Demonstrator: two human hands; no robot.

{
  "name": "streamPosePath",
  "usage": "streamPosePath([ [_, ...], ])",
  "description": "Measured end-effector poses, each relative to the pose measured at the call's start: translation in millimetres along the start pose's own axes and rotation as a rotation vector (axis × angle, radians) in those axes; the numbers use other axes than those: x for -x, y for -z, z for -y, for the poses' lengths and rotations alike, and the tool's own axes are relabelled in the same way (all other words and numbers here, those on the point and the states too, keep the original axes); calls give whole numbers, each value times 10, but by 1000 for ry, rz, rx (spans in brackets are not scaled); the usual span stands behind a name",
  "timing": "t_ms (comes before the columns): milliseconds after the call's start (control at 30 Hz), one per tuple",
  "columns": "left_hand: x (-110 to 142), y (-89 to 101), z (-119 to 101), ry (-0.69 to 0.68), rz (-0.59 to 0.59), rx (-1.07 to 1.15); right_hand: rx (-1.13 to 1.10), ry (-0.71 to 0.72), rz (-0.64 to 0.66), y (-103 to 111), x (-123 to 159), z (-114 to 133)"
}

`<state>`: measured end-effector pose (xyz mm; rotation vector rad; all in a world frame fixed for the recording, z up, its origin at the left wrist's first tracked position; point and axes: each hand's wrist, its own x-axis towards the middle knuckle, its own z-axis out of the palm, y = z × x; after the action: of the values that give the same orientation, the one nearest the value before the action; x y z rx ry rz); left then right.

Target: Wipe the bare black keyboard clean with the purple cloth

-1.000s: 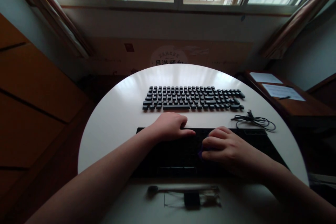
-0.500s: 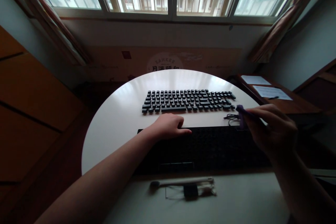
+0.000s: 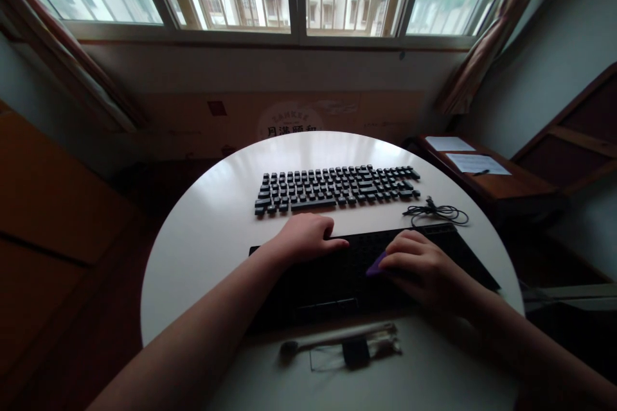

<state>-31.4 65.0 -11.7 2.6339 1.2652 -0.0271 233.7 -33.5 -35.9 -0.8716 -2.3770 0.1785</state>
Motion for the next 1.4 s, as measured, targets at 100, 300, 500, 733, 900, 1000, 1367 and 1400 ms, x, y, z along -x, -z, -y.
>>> streamPosePath([
  [100,3,15,-7,3,17,1,-17,-32,-187,-4,-7,18],
  [300,6,46,-29,11,36,5,29,-32,-195,-61,-30,32],
  [500,8,21,4,2,7,15,78,-58,64,-76,-61,57],
  [733,2,3,39,1,-5,14,70,-58,84,-69,-102,78],
  [900,-4,-10,57,-4,-20,13,60,43,113,-97,-127,37],
  [1000,-9,-13,58,7,-18,12,63,42,116,-114,-121,28],
  [1367,-10,-40,78,-2,-41,3,167,-77,-5,-174,-91,-10],
  [1400,-6,-35,75,-2,-40,1,144,-56,14,-166,-99,-14],
])
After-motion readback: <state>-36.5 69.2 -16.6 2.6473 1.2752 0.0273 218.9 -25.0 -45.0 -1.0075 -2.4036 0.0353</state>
